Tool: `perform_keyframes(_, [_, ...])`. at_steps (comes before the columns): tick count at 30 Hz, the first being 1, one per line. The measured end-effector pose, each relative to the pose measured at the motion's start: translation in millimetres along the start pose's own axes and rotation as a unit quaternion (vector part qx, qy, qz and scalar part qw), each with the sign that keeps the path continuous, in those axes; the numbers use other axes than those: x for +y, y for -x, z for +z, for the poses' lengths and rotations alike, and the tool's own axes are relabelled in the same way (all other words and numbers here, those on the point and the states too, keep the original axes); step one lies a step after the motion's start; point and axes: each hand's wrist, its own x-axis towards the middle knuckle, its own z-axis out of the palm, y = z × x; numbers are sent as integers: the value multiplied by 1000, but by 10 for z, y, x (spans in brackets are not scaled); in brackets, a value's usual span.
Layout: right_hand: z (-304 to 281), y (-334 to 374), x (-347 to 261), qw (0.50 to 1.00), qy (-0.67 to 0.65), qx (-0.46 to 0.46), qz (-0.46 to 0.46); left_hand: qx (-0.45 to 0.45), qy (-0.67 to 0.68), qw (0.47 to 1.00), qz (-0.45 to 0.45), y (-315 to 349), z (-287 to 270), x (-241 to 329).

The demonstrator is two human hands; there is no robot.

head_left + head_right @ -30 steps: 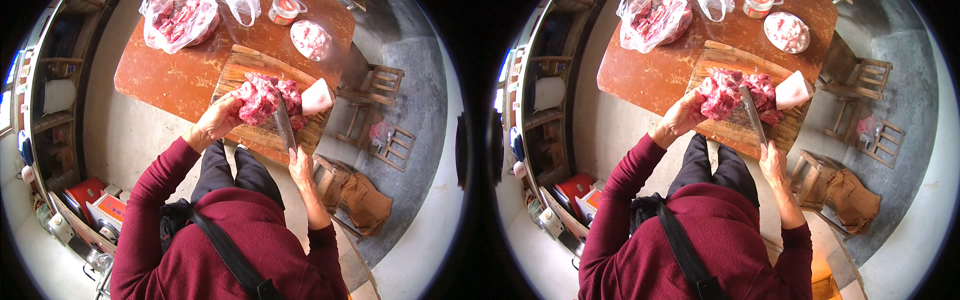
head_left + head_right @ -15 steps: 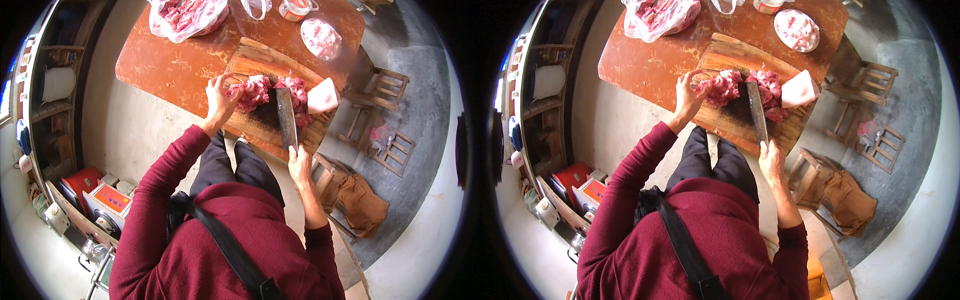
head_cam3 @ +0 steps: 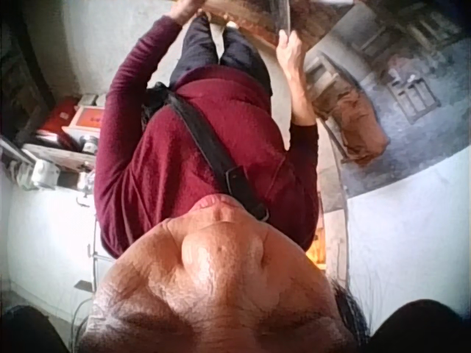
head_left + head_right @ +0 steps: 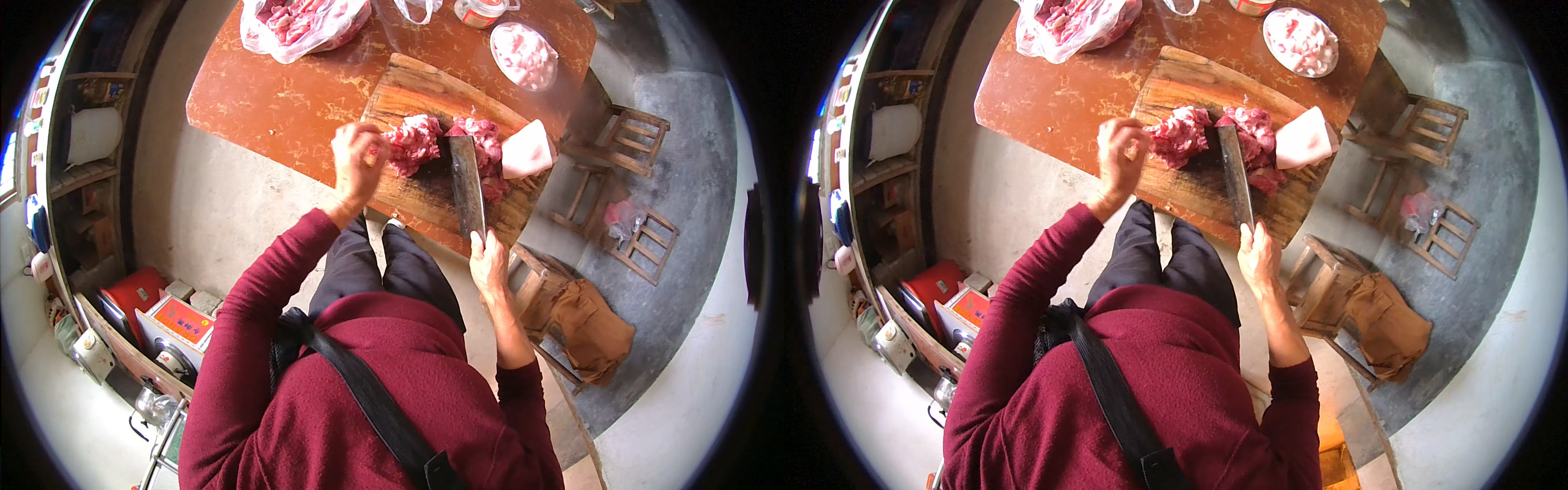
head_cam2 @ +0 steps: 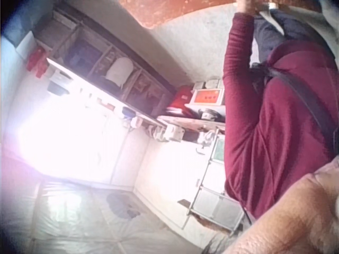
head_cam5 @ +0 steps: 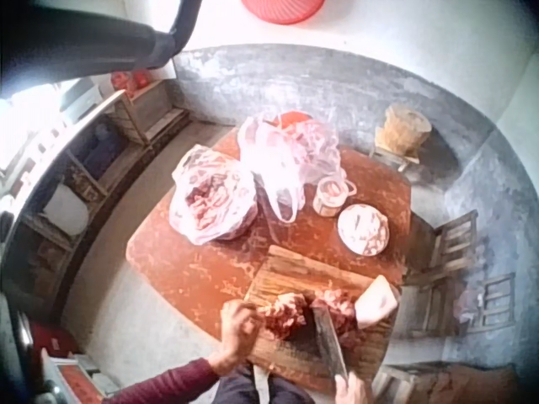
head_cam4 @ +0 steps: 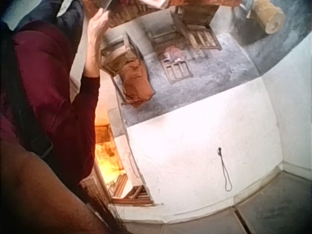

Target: The person uses a cleaver to chop raw meat into smaller pieces on a wooden cutting board. They transfer the chopped meat into a plastic bag and continue chopping additional pieces from a larger cut of meat.

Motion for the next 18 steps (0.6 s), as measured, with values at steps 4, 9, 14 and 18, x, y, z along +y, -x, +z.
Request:
perform_keyframes(4, [-8,3,-3,1000,-16,-5,5,41,-25,968,-246,-1,-119,-743])
perform_keyframes(9, [-8,-2,-5,1000,-19,-10,1,79,2,973,-218,-88,-116,-775])
perform_keyframes(14, [-4,-1,12,1000,-11,1,-25,-175,30,982,-68,-139,148,-306])
perform_keyframes(18, [12,4,18,1000,-8,14,-27,-221,40,964,-141,-100,224,-115])
